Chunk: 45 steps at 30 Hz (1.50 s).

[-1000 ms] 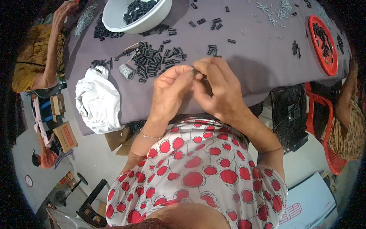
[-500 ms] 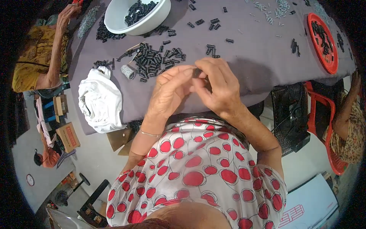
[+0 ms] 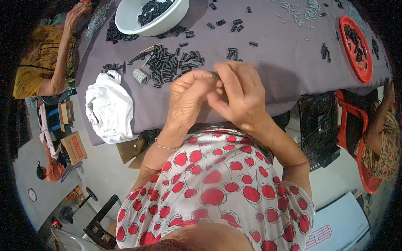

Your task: The person assembles small components by picking up plastic pieces and metal pins from the table and inserting each pin into a plastic piece by hand.

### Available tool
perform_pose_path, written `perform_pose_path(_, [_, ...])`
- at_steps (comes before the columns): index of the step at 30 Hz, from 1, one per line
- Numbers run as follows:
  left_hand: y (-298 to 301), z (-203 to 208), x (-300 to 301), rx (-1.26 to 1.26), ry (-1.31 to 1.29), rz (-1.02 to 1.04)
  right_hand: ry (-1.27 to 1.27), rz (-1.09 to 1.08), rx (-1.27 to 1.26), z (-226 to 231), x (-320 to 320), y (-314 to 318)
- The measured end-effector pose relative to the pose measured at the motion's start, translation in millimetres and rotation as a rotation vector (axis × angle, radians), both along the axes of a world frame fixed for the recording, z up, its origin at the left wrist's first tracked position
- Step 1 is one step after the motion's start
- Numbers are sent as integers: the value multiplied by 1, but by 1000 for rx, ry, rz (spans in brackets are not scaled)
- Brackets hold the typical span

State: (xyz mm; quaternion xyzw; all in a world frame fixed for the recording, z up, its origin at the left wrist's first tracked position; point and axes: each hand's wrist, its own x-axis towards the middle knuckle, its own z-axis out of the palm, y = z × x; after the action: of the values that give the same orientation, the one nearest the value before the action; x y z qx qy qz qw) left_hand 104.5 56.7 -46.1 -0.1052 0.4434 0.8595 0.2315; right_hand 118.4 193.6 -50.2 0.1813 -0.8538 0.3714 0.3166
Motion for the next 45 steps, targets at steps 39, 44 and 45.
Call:
perform_pose_path(39, [-2, -3, 4, -138, 132, -104, -85, -87, 250, -17, -8, 14])
perform_pose_path(44, [-4, -1, 5, -128, 88, -145, 51, -31, 229, -18, -7, 13])
perform_pose_path(45, [-3, -2, 3, -121, 102, -147, 64, -37, 237, -17, -8, 14])
